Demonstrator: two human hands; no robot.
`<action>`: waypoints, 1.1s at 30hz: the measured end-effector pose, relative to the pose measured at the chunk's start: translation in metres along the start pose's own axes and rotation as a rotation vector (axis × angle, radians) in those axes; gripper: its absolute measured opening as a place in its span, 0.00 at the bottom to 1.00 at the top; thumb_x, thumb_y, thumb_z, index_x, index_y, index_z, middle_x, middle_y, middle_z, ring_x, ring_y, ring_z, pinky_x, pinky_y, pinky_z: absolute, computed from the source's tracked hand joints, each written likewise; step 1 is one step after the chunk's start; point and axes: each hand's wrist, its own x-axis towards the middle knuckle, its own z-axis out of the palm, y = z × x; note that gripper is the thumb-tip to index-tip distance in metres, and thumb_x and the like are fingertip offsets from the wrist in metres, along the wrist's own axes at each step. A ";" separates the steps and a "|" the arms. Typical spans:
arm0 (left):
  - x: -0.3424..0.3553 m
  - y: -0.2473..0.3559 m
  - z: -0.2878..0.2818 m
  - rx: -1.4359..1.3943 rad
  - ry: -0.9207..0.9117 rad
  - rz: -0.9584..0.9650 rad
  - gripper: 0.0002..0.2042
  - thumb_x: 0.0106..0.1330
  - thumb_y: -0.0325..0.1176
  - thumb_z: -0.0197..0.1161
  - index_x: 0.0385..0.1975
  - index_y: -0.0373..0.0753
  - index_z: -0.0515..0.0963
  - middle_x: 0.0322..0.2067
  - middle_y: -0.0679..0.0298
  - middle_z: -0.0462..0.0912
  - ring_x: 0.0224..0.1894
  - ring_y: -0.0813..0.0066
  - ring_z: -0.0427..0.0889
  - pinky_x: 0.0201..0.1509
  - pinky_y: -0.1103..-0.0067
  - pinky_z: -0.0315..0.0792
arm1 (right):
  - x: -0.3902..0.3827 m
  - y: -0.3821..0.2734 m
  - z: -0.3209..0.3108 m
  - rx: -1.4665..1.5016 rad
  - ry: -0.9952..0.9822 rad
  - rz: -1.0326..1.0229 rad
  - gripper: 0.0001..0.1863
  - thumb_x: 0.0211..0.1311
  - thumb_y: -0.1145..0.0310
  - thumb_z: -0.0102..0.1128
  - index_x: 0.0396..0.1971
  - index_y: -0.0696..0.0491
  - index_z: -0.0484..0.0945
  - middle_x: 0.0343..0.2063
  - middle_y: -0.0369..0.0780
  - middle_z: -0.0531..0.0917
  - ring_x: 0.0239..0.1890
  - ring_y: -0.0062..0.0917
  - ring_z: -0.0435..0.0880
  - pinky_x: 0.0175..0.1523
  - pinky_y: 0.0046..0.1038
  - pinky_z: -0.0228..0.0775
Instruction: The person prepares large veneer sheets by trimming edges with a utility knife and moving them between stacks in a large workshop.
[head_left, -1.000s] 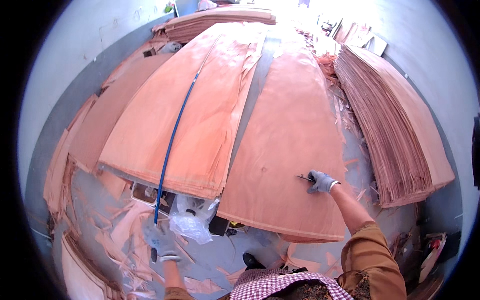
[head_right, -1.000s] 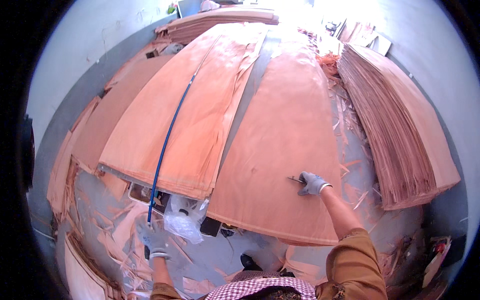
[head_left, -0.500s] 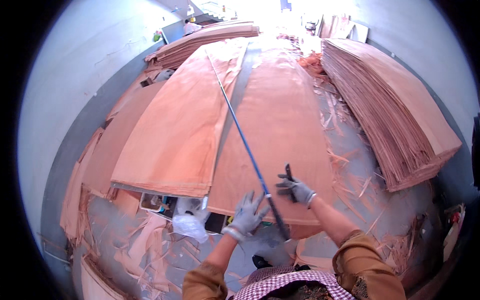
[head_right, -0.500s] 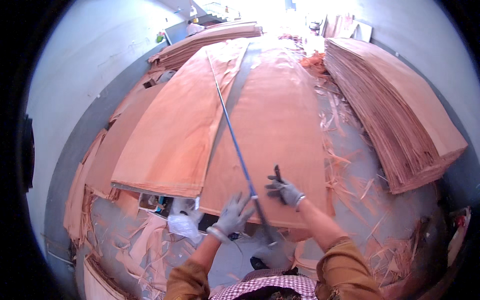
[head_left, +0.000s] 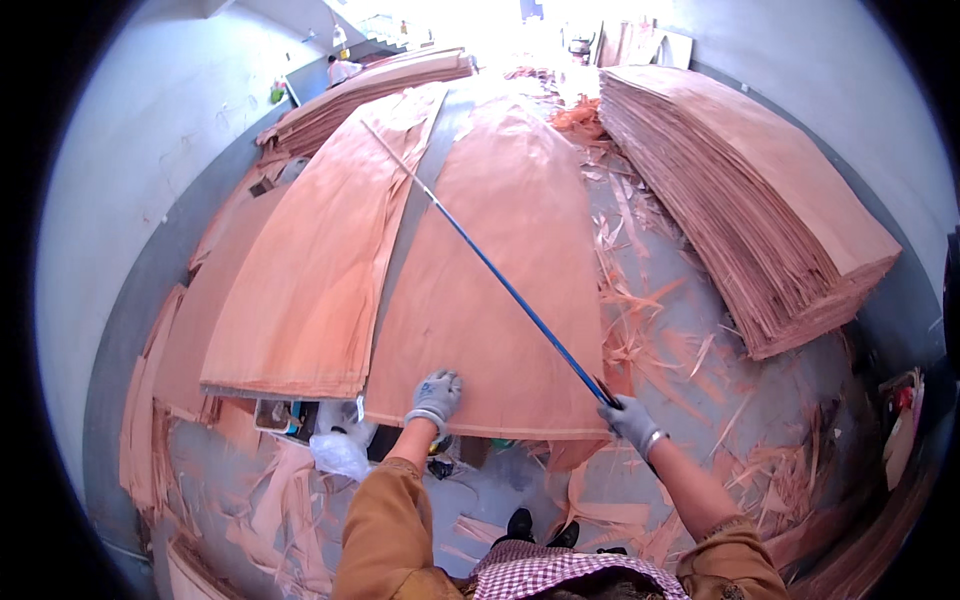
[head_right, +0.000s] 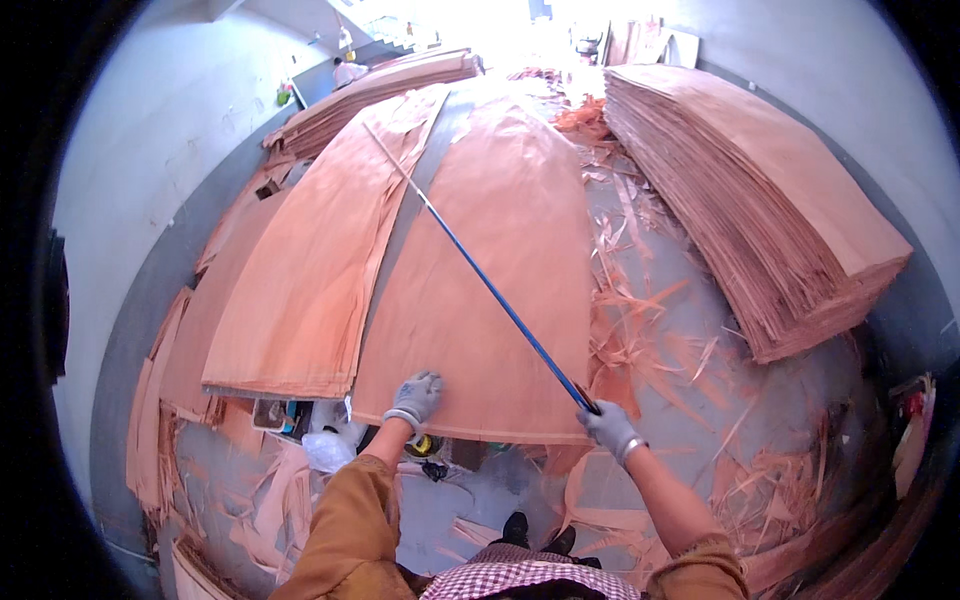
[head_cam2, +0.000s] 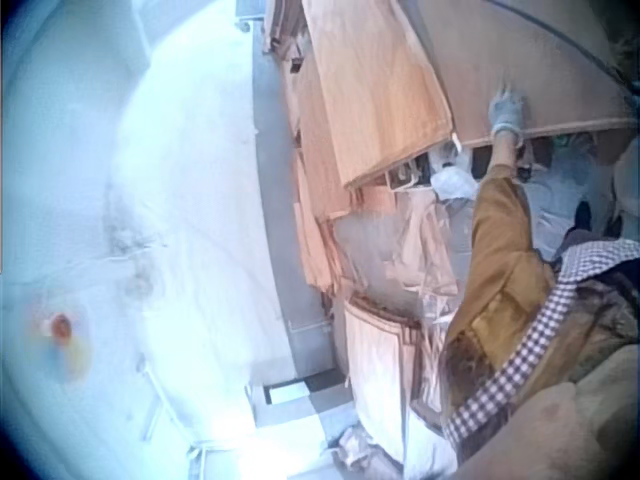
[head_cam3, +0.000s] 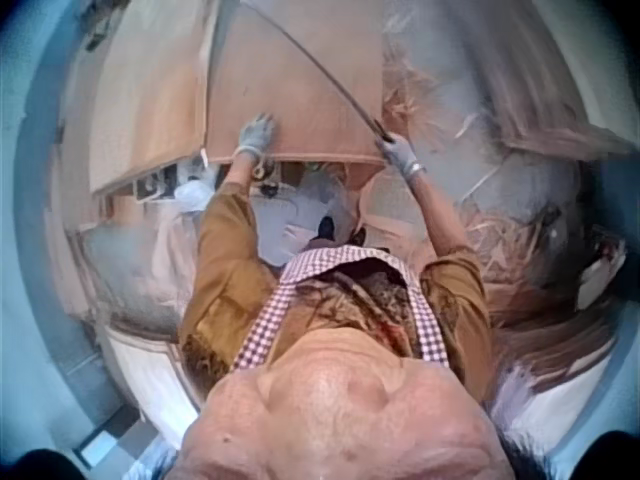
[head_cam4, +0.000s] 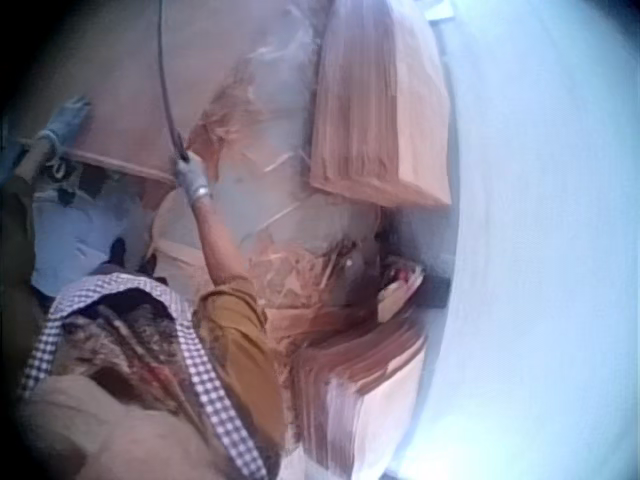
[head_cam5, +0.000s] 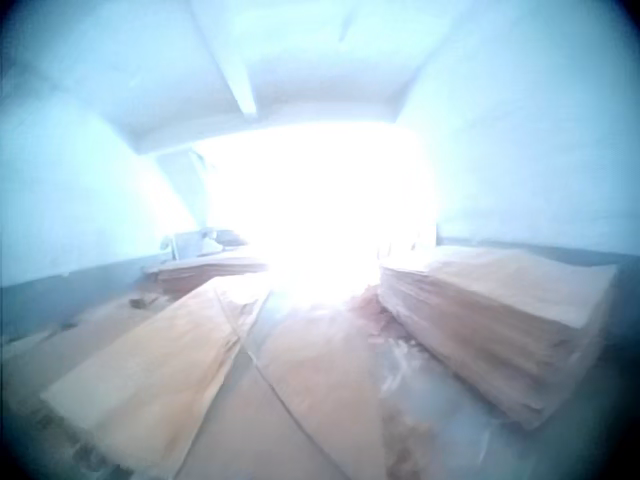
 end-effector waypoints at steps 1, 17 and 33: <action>0.001 0.000 -0.002 -0.071 -0.050 -0.053 0.23 0.66 0.50 0.44 0.50 0.40 0.74 0.53 0.51 0.73 0.56 0.57 0.72 0.60 0.68 0.64 | -0.022 0.006 -0.005 -0.246 0.154 -0.059 0.12 0.55 0.58 0.60 0.26 0.53 0.75 0.18 0.42 0.78 0.21 0.32 0.77 0.28 0.32 0.67; -0.006 -0.029 -0.049 0.100 0.047 -0.745 0.61 0.37 0.66 0.68 0.66 0.35 0.43 0.68 0.50 0.44 0.69 0.50 0.46 0.68 0.61 0.48 | -0.154 0.109 0.114 -0.270 -0.430 -0.113 0.14 0.57 0.53 0.58 0.36 0.47 0.80 0.30 0.40 0.83 0.32 0.30 0.81 0.41 0.30 0.70; 0.037 -0.079 -0.109 -1.108 0.095 -0.359 0.17 0.52 0.25 0.67 0.42 0.30 0.75 0.37 0.55 0.81 0.34 0.66 0.82 0.39 0.74 0.78 | -0.143 0.064 0.114 -0.086 -0.389 0.019 0.14 0.56 0.60 0.64 0.39 0.52 0.81 0.23 0.30 0.79 0.25 0.13 0.72 0.34 0.20 0.68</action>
